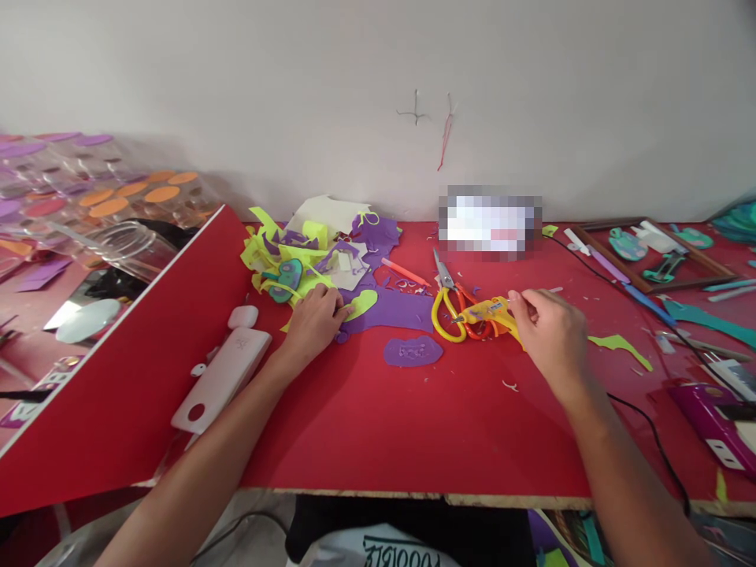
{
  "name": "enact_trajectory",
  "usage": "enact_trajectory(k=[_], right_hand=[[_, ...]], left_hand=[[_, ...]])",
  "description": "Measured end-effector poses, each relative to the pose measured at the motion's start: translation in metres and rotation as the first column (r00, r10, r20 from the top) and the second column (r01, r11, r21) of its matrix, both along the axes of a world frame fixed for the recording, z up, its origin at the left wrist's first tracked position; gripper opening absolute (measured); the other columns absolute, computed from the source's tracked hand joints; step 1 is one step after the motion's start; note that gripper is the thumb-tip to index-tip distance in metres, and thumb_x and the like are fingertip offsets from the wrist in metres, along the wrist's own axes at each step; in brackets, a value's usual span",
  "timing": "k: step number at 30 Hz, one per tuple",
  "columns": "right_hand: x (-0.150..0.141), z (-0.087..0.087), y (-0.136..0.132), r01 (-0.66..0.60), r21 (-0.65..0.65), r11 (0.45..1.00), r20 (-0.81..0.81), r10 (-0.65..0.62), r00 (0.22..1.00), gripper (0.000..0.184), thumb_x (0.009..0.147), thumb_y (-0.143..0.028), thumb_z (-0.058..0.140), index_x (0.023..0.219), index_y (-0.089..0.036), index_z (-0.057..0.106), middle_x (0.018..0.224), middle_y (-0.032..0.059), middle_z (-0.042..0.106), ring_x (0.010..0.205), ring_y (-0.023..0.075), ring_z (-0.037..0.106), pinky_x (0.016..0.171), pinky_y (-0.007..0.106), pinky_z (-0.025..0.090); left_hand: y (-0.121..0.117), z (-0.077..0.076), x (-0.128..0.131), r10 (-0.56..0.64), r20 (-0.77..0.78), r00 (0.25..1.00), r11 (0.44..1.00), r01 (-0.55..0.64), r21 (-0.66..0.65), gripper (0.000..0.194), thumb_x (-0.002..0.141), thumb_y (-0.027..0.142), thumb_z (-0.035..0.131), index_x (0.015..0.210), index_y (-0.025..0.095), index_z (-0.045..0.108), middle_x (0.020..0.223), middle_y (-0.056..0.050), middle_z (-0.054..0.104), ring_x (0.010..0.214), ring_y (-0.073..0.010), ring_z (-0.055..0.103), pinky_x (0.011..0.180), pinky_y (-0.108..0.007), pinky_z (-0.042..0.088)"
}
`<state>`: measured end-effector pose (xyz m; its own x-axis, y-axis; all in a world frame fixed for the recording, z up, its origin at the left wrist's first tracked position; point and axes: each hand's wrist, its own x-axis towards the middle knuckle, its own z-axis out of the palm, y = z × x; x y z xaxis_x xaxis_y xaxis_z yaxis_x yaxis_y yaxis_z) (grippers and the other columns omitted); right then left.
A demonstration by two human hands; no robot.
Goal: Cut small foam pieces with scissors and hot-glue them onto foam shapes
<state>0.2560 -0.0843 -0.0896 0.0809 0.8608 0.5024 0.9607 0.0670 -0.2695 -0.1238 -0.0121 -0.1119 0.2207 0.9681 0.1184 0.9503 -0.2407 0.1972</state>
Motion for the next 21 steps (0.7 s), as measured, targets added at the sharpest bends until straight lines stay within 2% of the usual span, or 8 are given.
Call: enact_trajectory(k=[5,10,13,17,20,21], right_hand=[[-0.014,0.003,-0.005,-0.083,0.095,0.992,-0.016,0.085,0.996,0.039,0.104,-0.034,0.046,0.066,-0.023,0.046,0.066,0.0043,0.054,0.066,0.0195,0.046,0.063,0.032,0.030],[-0.024,0.005,-0.009,-0.159,0.172,0.972,0.001,0.161,0.987,0.035,0.104,-0.029,0.046,0.069,-0.024,0.048,0.069,0.0056,0.059,0.072,0.0216,0.051,0.068,0.033,0.037],[-0.028,0.004,-0.009,-0.184,0.189,0.965,0.007,0.186,0.983,0.037,0.104,-0.029,0.046,0.068,-0.024,0.049,0.068,0.0056,0.061,0.072,0.0215,0.053,0.068,0.033,0.040],[-0.038,0.000,-0.011,-0.269,0.210,0.940,-0.045,0.285,0.958,0.024,0.103,-0.027,0.051,0.083,-0.023,0.062,0.082,0.0082,0.070,0.080,0.0226,0.062,0.076,0.034,0.048],[-0.050,-0.003,-0.015,-0.380,0.241,0.893,-0.077,0.408,0.910,0.008,0.100,-0.025,0.057,0.101,-0.023,0.065,0.096,0.0095,0.074,0.090,0.0241,0.067,0.085,0.037,0.052],[-0.055,-0.004,-0.016,-0.432,0.245,0.868,-0.076,0.461,0.884,0.009,0.099,-0.023,0.059,0.107,-0.023,0.065,0.098,0.0094,0.074,0.093,0.0244,0.068,0.087,0.038,0.053]], left_hand=[[0.000,0.001,0.001,-0.045,0.045,0.998,0.998,0.042,0.050,0.017,0.094,0.032,0.062,0.083,0.020,0.058,0.095,-0.008,0.062,0.094,-0.0257,0.059,0.077,-0.036,0.043],[-0.001,0.009,0.006,-0.104,0.199,0.975,0.987,0.076,0.141,0.007,0.096,0.027,0.058,0.094,0.020,0.059,0.092,-0.005,0.066,0.083,-0.0216,0.059,0.074,-0.033,0.043],[-0.006,0.016,0.010,-0.181,0.287,0.941,0.974,0.130,0.188,0.010,0.097,0.027,0.057,0.101,0.020,0.063,0.096,-0.005,0.069,0.087,-0.0205,0.061,0.079,-0.032,0.046],[-0.017,0.021,0.020,-0.330,0.406,0.852,0.943,0.276,0.186,0.016,0.099,0.031,0.055,0.095,0.019,0.066,0.093,-0.005,0.070,0.083,-0.0172,0.063,0.079,-0.029,0.048],[-0.028,0.020,0.030,-0.452,0.439,0.777,0.890,0.423,0.170,0.019,0.101,0.034,0.057,0.093,0.019,0.067,0.088,-0.003,0.073,0.079,-0.0156,0.063,0.078,-0.028,0.047],[-0.031,0.018,0.033,-0.480,0.442,0.758,0.874,0.458,0.165,0.020,0.102,0.034,0.057,0.093,0.020,0.067,0.088,-0.003,0.074,0.078,-0.0151,0.064,0.079,-0.028,0.046]])
